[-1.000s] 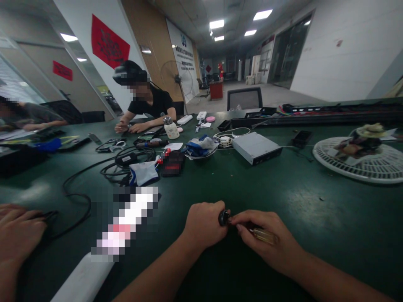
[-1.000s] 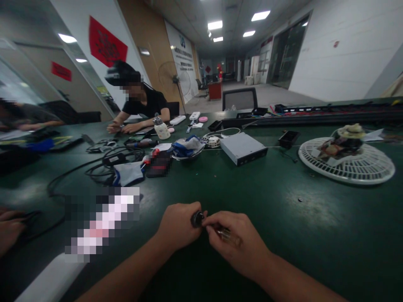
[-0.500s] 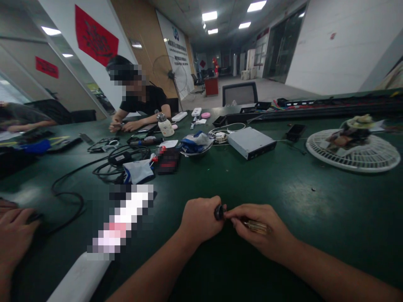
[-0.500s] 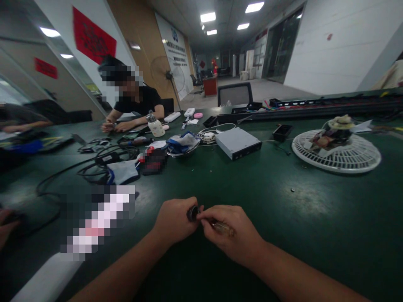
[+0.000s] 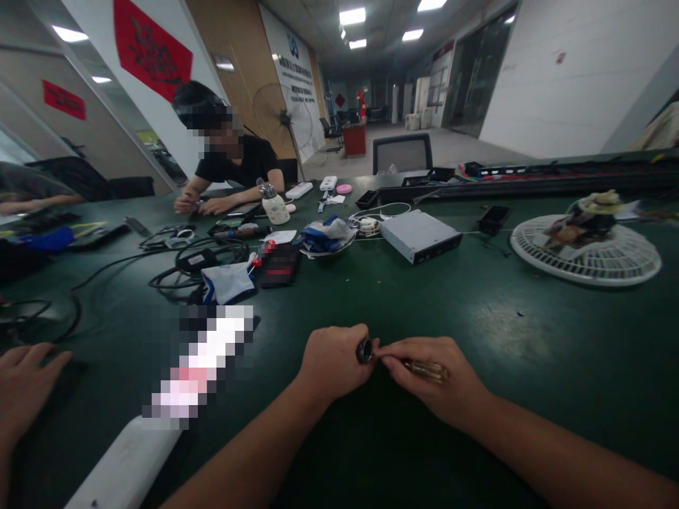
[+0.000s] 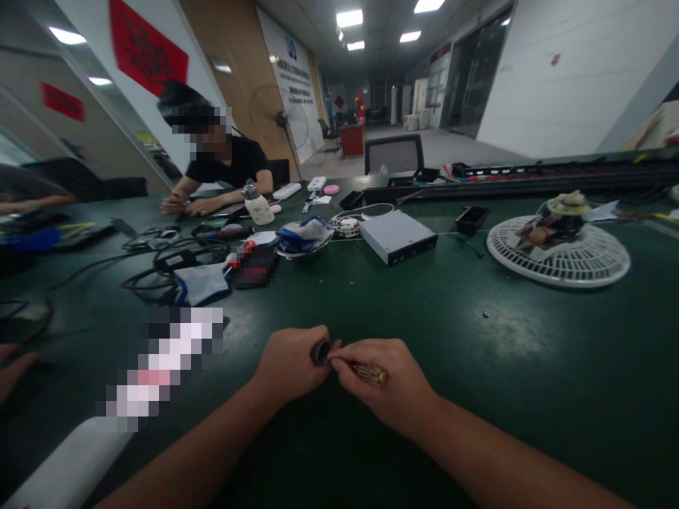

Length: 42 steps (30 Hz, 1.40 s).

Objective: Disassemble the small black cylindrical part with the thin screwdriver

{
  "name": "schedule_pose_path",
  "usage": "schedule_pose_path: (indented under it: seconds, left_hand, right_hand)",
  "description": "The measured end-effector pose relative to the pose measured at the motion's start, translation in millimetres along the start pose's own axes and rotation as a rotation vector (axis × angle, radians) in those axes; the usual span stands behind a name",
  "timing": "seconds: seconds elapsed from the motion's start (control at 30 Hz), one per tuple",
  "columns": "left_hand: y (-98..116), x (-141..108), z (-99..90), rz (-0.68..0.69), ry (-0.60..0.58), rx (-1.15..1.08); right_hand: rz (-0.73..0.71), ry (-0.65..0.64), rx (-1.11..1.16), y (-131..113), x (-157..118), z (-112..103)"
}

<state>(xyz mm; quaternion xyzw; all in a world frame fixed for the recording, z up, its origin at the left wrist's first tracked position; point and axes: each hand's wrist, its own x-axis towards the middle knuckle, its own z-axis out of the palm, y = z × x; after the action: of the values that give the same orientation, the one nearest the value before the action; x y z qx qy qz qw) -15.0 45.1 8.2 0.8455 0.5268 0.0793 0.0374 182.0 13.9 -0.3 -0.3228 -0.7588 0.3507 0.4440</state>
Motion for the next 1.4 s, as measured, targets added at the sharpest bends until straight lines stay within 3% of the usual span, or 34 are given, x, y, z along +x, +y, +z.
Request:
schedule_pose_path:
  seconds: [0.23,0.47,0.67,0.87,1.0,1.2,1.4]
  left_hand:
    - [-0.5,0.3,0.3,0.027,0.001,0.010]
    - [-0.4,-0.4,0.5,0.076,-0.003,0.039]
    - [0.0,-0.1,-1.5,0.078,-0.019,0.025]
    - [-1.3,-0.5,1.3,0.093,0.034,0.044]
    - [-1.2,-0.8,1.6,0.086,0.047,0.054]
    - [-1.3,-0.5,1.8,0.072,0.034,0.056]
    - [-0.7,-0.4,1.4,0.027,0.062,0.047]
  right_hand:
    - [-0.155,-0.031,-0.040,-0.8,0.8,-1.3]
    - [-0.079,-0.005,0.041,0.6,3.6,-4.8]
    - [-0.123,0.012,0.042,1.8,3.4,-4.2]
    - [-0.088,-0.031,0.100,2.4,5.3,-4.7]
    - [-0.060,0.004,0.055,4.6,3.2,-4.4]
    - [-0.155,-0.002,0.081,4.6,3.6,-3.7]
    - [-0.109,0.020,0.012,8.7,3.5,-3.1]
